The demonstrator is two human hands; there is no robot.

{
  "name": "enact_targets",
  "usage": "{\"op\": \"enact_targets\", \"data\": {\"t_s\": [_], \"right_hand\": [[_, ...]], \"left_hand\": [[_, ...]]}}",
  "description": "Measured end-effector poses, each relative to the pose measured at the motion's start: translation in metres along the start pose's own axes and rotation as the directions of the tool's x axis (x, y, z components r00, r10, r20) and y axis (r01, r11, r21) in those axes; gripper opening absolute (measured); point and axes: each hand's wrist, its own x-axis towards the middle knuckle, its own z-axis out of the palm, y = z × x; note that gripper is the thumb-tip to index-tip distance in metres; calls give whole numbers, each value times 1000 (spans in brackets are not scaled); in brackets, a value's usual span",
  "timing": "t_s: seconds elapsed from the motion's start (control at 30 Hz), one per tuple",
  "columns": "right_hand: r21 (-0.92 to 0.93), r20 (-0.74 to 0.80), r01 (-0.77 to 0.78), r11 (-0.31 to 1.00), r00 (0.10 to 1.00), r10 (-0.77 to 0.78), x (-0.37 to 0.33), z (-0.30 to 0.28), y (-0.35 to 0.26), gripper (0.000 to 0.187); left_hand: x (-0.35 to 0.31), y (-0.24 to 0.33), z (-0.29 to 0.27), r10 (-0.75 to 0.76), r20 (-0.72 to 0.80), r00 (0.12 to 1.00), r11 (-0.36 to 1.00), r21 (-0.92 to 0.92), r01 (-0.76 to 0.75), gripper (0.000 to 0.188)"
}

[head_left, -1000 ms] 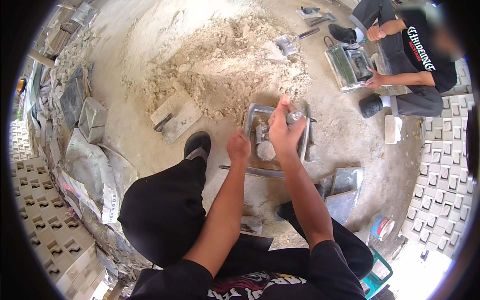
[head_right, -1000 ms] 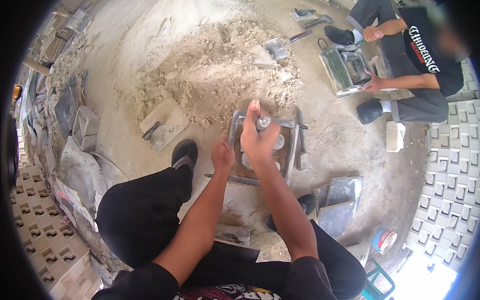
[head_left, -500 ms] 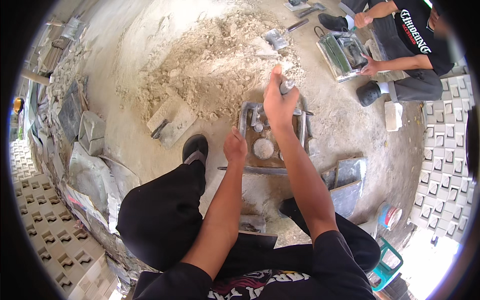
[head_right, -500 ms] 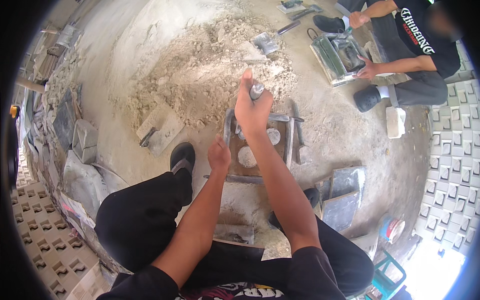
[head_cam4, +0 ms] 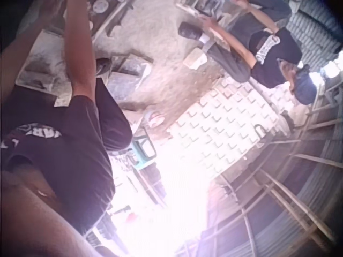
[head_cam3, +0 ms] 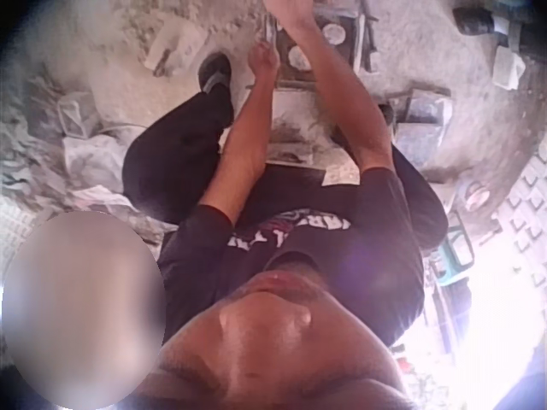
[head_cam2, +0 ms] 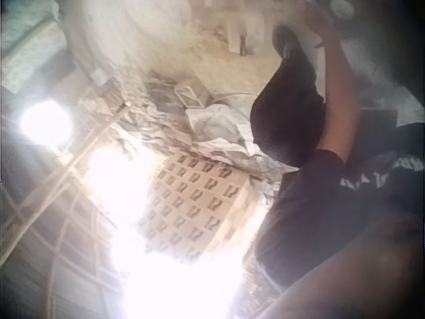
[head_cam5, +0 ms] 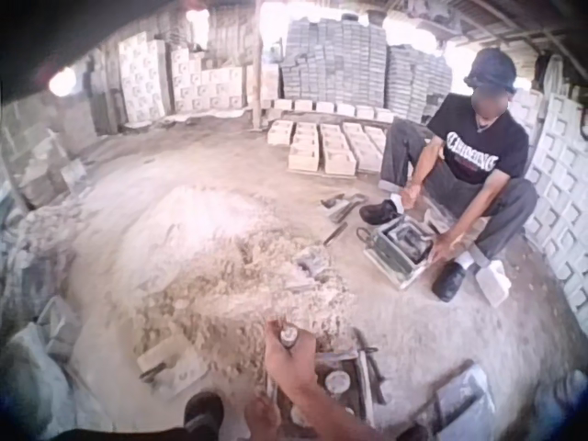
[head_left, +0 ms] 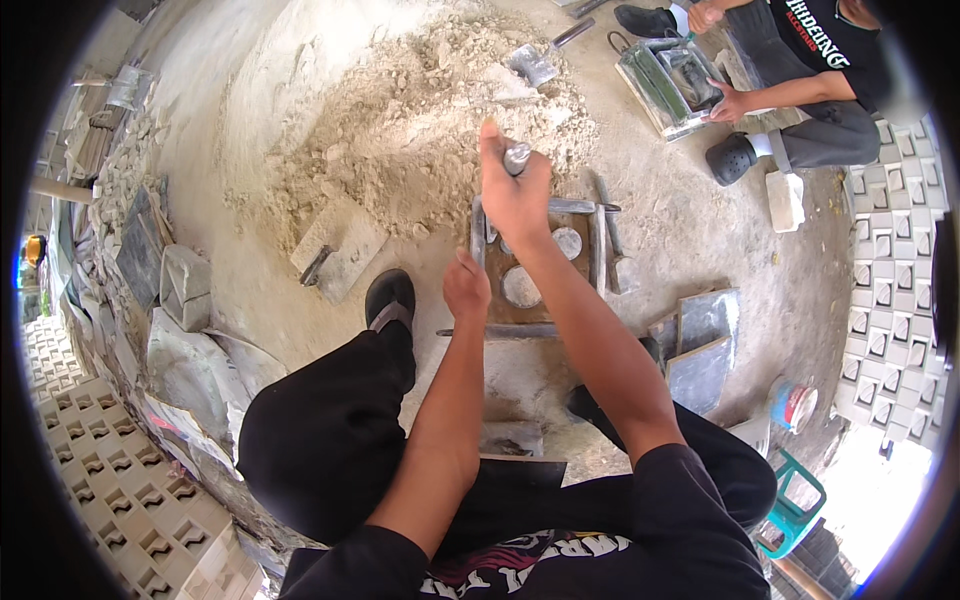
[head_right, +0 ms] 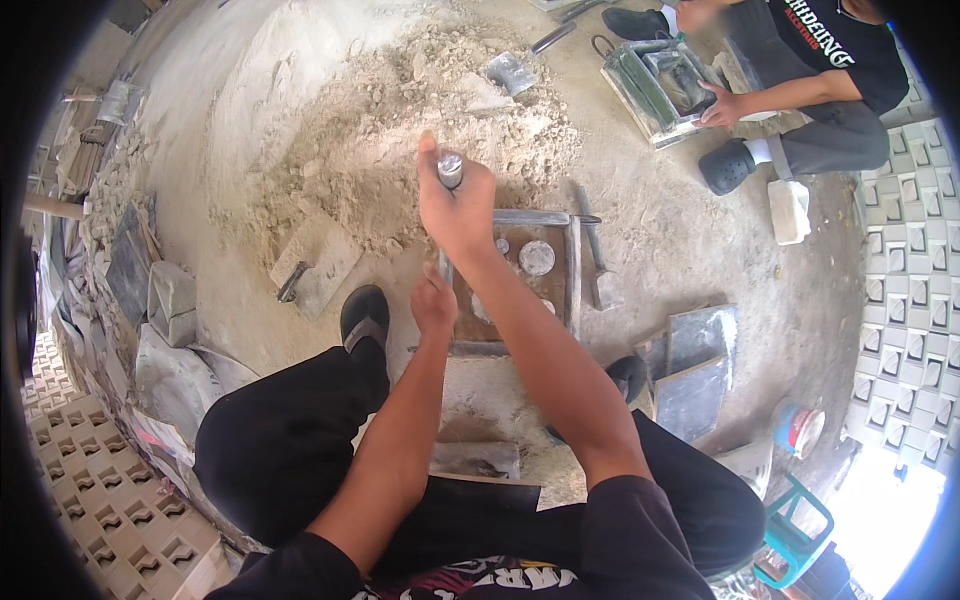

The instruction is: The person uses two different trowels to scoop and press a light-colored sandy mixture into a metal mold frame on the ground, smoothing the surface and packing the material into the circular cutouts within the frame.

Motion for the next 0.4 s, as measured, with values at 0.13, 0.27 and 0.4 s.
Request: {"op": "enact_targets", "data": {"t_s": [0.13, 0.27, 0.4], "right_hand": [[42, -46, -18, 999, 999, 20, -18, -9, -8, 52], [32, 58, -60, 998, 997, 58, -12, -11, -1, 48], [17, -11, -81, 997, 997, 82, -32, -16, -1, 47]], "left_hand": [[-1, -5, 2, 10, -11, 1000, 1000, -3, -10, 61], [-1, 5, 1, 1, -8, 1000, 1000, -6, -1, 62], [2, -7, 8, 23, -26, 999, 999, -32, -24, 67]]}}
